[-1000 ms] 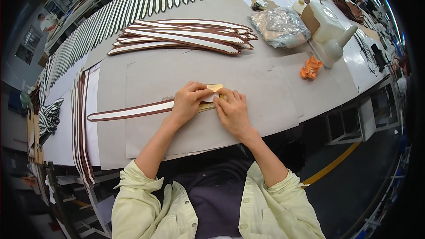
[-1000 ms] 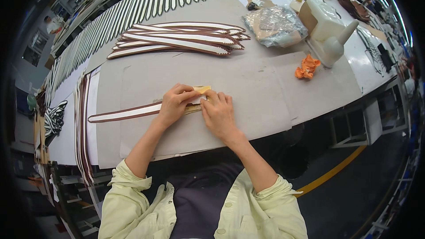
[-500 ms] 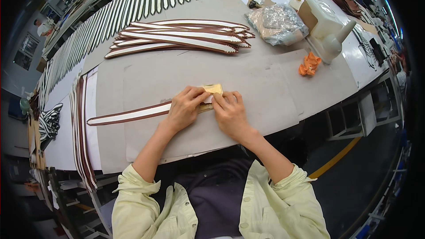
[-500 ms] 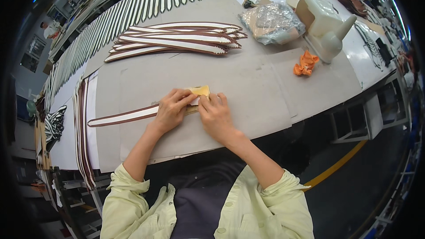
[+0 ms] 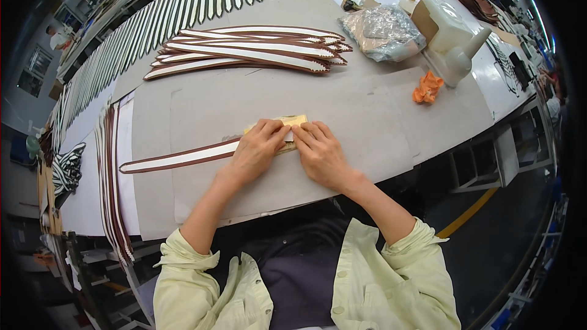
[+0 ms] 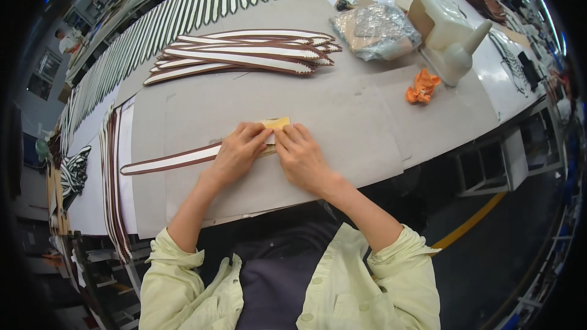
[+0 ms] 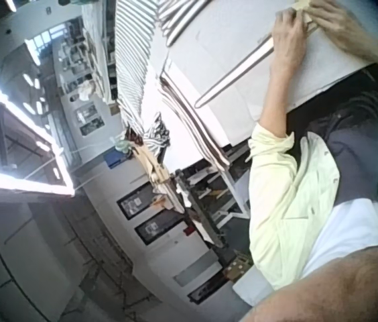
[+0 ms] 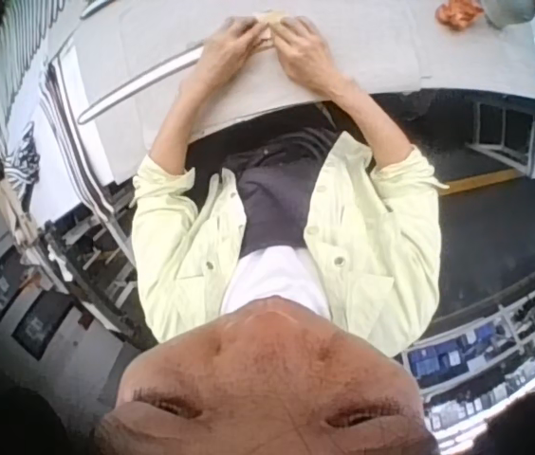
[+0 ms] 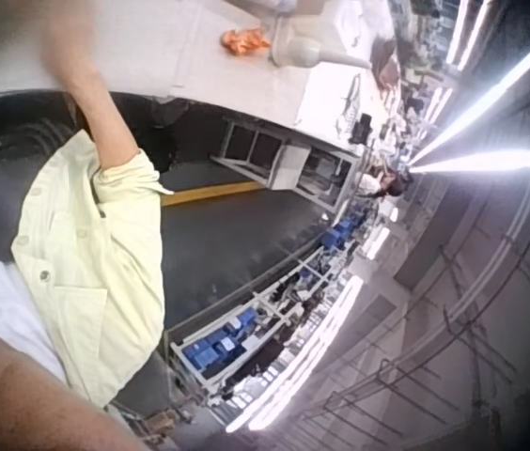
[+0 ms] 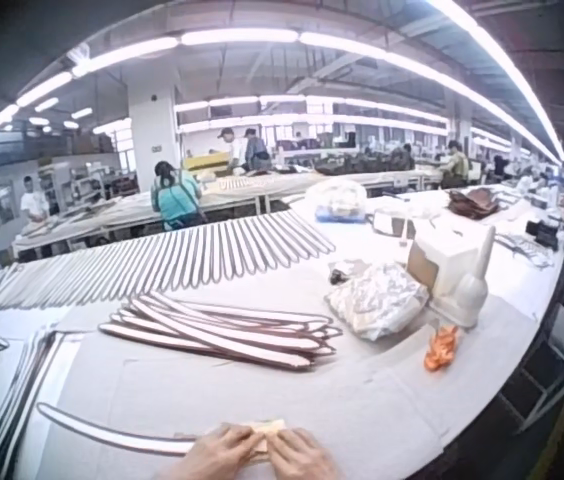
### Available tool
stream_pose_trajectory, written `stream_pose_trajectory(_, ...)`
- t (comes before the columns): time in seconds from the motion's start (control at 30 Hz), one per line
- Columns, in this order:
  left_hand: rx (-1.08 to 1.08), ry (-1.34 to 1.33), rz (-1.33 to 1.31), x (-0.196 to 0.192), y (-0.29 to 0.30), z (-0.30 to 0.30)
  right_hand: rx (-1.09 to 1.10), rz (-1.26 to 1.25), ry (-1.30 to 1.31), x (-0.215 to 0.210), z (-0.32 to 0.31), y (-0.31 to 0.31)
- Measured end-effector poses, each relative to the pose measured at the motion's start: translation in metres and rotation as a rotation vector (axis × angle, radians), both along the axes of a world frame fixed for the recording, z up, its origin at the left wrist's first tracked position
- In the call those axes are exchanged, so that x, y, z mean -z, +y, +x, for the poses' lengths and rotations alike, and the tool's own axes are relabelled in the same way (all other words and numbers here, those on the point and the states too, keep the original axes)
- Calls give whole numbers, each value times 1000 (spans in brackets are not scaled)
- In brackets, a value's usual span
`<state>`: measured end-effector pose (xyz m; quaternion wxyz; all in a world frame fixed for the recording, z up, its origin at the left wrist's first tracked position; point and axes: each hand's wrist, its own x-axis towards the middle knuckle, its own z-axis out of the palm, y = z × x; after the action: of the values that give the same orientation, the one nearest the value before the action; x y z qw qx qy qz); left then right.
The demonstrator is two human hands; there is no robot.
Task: The person is assembling long, thin decorative strips with brown and white stripes. They use a small yellow rectangular tool to press and smooth the edges of the strips on a white workbench. The person repeatedly picks up strips, aligns them, and presses them down before stacking the finished pieces.
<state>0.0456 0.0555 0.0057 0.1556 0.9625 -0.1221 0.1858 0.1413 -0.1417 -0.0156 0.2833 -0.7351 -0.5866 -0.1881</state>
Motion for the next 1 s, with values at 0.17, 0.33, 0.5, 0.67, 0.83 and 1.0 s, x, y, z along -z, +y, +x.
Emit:
stream_pose_trajectory(0.17,-19,-34,110,2,-6,-2,-41,60,48,0,2,2)
stream_pose_trajectory(0.33,-109,-71,47,6,-14,-8,-95,-24,23,1,6,6)
stream_pose_trajectory(0.5,-144,-125,13,9,-20,-8,-94,34,68,1,4,7)
stream_pose_trajectory(0.67,-153,-170,81,11,-19,-6,-131,-5,61,1,6,10)
stream_pose_trajectory(0.83,-249,-181,19,17,-21,-13,-130,-19,68,1,6,12)
stream_pose_trajectory(1.0,-252,-183,20,13,-22,-13,-171,-16,54,-1,11,15)
